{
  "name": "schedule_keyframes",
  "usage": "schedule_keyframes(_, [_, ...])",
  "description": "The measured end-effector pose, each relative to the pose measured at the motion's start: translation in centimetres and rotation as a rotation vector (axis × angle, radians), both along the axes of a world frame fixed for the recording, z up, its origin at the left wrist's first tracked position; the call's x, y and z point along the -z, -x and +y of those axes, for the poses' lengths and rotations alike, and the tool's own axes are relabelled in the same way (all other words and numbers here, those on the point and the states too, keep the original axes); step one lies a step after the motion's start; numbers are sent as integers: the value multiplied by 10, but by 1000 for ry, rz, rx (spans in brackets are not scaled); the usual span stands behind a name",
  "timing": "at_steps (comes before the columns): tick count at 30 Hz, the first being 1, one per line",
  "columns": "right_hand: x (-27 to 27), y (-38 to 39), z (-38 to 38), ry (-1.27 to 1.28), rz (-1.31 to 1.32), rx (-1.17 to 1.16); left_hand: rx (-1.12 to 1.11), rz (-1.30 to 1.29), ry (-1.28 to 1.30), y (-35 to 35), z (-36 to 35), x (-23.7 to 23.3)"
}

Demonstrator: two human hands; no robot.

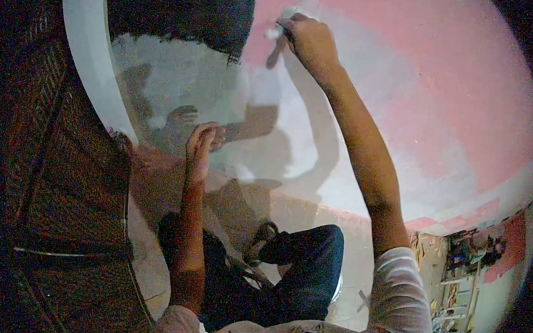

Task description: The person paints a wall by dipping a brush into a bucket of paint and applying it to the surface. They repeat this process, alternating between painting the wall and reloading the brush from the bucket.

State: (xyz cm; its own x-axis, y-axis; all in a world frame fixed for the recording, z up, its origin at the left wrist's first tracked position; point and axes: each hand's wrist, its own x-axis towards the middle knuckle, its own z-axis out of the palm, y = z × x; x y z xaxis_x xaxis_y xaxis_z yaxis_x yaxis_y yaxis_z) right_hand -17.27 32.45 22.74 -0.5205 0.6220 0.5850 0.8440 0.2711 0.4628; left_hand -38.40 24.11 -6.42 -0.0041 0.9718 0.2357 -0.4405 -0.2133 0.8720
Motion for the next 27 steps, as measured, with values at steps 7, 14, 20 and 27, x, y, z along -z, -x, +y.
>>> schedule_keyframes(7, [-8,-14,-9,-68,129,-202,20,-4,19,8,0,0])
schedule_keyframes(14, [-1,-1,-38,-100,322,-377,3,-53,-25,10,-10,-9])
schedule_keyframes(20, [24,-11,-29,350,158,-207,5,-44,-39,5,-8,0])
schedule_keyframes(27, [-79,-42,-23,-285,285,-331,-19,-49,-10,9,-5,10])
